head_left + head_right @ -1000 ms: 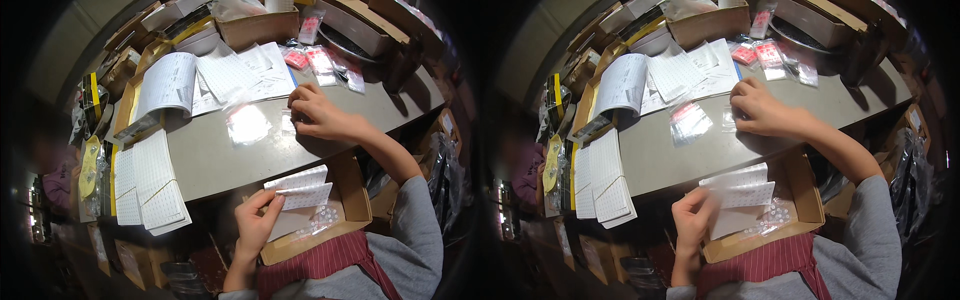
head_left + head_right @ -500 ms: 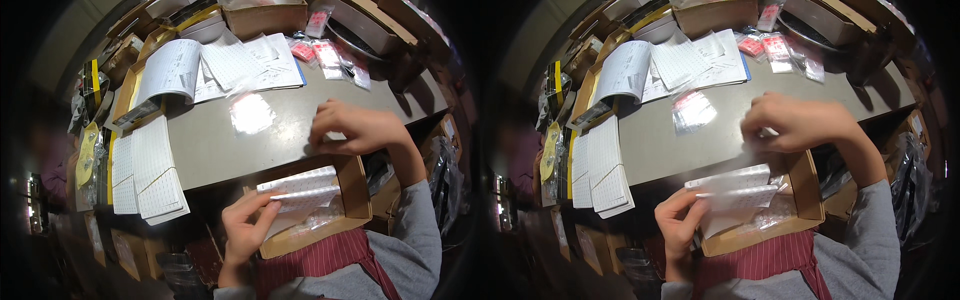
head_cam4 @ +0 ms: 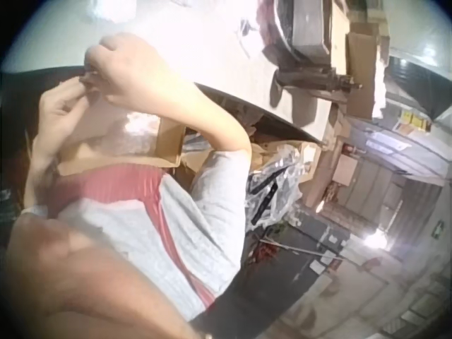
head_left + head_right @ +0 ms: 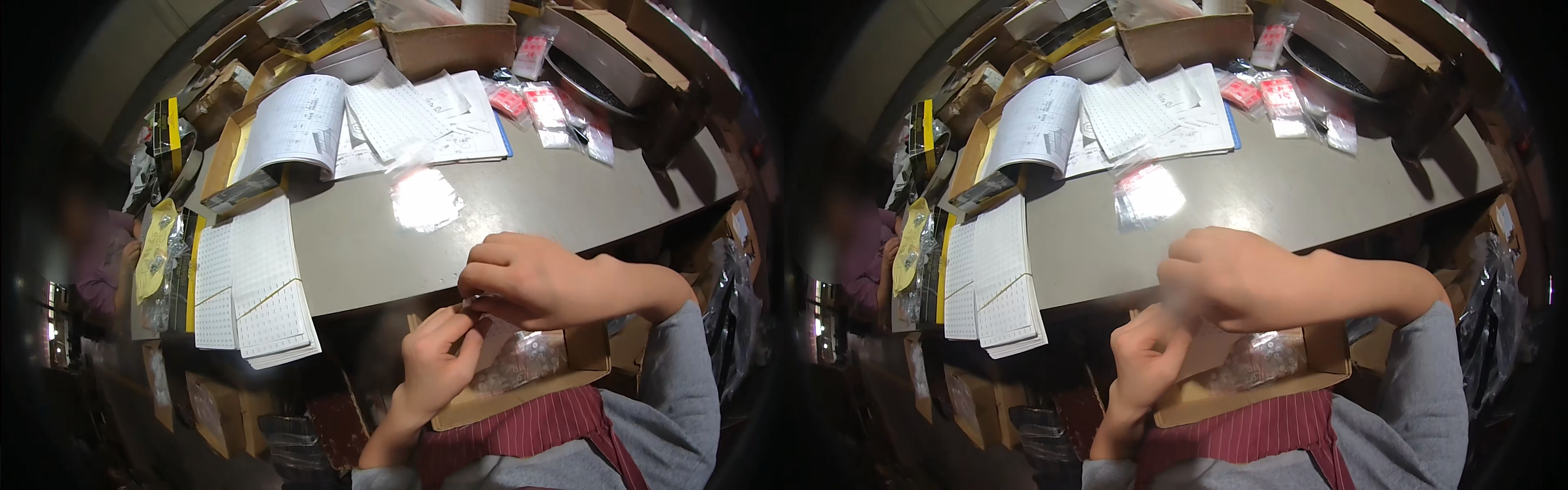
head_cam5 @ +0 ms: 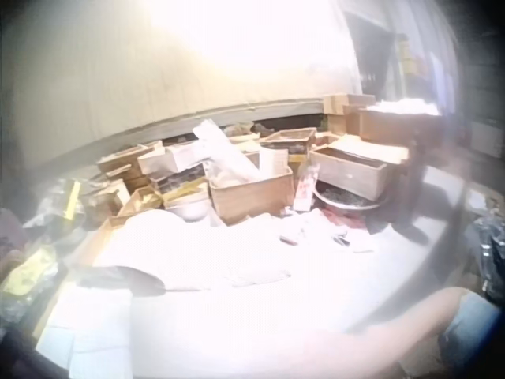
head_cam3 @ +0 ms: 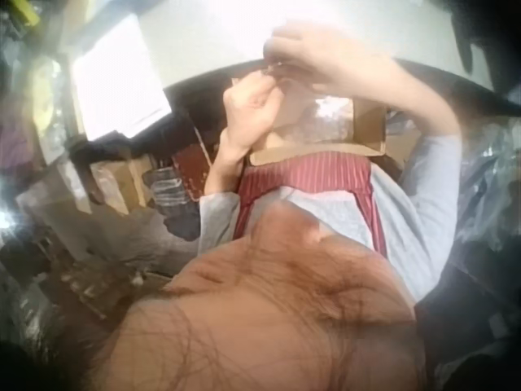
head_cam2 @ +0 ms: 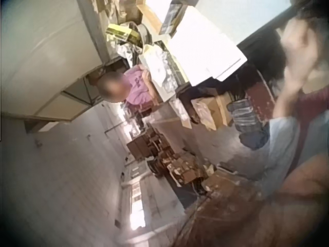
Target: The person repeatedly picks small white stickers from a sheet, peels them off, and places them into a small plastic bag on the table. The hands continue this one-at-a-time process throughout the clip, accumulating stickers in the bag.
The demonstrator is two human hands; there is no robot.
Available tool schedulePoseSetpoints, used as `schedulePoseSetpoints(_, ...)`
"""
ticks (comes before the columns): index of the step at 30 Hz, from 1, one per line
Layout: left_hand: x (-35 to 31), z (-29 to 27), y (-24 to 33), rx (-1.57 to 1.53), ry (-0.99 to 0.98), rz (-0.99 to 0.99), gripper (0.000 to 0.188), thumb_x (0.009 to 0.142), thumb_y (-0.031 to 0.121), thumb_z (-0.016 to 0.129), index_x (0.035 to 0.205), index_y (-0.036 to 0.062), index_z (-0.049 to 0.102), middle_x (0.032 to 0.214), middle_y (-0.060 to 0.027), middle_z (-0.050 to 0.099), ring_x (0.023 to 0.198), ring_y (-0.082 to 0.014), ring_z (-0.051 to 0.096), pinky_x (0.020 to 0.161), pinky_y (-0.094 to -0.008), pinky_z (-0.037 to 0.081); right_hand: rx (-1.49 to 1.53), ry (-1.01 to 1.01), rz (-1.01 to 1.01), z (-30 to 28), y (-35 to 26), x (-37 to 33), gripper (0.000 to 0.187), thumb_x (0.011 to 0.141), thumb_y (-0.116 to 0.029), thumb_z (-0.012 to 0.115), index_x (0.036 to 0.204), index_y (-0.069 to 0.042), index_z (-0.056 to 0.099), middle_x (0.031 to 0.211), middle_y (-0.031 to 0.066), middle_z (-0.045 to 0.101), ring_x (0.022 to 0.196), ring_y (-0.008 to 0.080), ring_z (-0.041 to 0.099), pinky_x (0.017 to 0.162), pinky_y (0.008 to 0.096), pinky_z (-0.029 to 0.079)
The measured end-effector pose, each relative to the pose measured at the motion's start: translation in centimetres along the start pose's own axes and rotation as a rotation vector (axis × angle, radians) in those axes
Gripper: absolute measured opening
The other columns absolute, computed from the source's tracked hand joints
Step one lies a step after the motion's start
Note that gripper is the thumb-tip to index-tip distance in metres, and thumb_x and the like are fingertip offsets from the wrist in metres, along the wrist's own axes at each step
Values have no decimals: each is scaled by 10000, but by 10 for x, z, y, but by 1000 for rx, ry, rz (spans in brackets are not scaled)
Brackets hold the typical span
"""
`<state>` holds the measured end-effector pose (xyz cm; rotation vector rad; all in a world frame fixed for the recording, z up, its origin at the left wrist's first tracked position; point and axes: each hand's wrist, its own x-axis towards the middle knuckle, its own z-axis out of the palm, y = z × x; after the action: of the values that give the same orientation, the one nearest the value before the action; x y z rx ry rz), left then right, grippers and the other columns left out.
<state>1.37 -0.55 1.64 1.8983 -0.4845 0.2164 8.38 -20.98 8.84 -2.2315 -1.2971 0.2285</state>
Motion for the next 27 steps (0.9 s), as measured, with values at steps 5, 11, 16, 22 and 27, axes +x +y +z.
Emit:
schedulePoseSetpoints(5,4,1,-10,-110,41,-80,89,873,-20,712,958,-43,724,830,-140,683,692,-259,656,623,-328,509,-177,120,6,-5,29,18,581,695,-68,790,1235,-53,576,1177,171,610,1127,381,597,940,467,517)
schedulePoseSetpoints(11,2,5,-12,-225,37,-205,130,900,15,727,1019,-31,750,889,-133,730,758,-236,708,670,-299,538,-517,468,-162,-23,126,88,587,800,-104,728,1345,23,550,1303,209,627,1201,406,603,1027,466,487)
schedulePoseSetpoints(16,3,-2,-10,-174,49,-244,179,924,32,729,1088,-29,766,901,-83,752,791,-99,652,697,-261,519,5,34,381,-48,127,123,852,747,-266,754,1479,20,425,1375,286,550,1267,410,550,1060,483,456)
schedulePoseSetpoints(22,3,-1,-15,-210,56,-226,155,932,29,717,1063,-43,759,888,-70,735,795,-99,638,699,-252,502,-335,320,7,-17,135,146,644,740,-274,822,1295,-70,567,1228,183,583,1177,377,544,1010,469,434)
schedulePoseSetpoints(27,4,-1,-14,-208,45,-213,153,933,30,713,1060,-44,754,889,-68,726,792,-100,634,702,-246,496,-403,247,-46,-14,123,149,485,717,-235,806,1157,-85,669,1268,152,573,1235,366,518,1071,488,397)
